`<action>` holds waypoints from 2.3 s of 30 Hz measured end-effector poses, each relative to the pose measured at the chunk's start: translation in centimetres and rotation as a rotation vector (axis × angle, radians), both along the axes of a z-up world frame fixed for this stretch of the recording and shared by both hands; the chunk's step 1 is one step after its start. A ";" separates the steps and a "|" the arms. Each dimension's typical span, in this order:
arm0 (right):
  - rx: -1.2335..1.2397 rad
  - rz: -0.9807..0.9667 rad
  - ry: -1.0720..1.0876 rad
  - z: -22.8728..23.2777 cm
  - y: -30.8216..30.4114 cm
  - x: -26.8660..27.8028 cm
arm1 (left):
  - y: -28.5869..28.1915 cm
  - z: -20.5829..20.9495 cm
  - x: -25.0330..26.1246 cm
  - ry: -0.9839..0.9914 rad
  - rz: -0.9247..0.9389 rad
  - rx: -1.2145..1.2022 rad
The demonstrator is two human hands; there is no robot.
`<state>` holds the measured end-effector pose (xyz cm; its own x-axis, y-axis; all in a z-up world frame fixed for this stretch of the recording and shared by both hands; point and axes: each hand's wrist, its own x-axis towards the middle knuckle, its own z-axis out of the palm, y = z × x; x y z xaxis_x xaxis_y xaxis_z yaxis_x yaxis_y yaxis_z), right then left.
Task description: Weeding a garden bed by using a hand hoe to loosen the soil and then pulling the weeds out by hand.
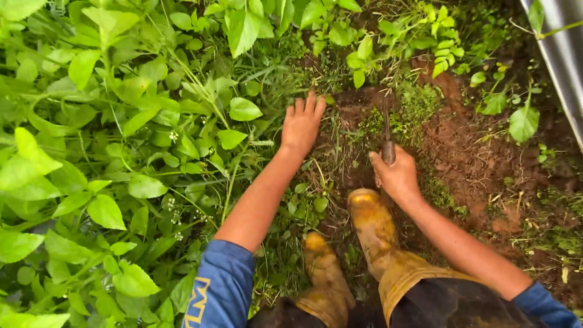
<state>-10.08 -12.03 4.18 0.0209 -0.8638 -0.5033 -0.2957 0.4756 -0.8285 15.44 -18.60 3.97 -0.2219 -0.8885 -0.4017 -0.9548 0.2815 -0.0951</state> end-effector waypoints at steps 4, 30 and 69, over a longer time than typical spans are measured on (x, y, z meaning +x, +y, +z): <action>-0.083 0.120 0.035 0.0 -3.3 0.2 | 1.8 -4.6 2.4 0.031 0.025 -0.195; 0.239 0.230 -0.156 -0.6 -2.2 4.5 | 8.6 -7.2 -0.1 -0.054 0.023 -0.149; 0.210 0.083 -0.273 1.8 -5.4 8.1 | 16.4 4.2 10.5 0.115 0.113 0.221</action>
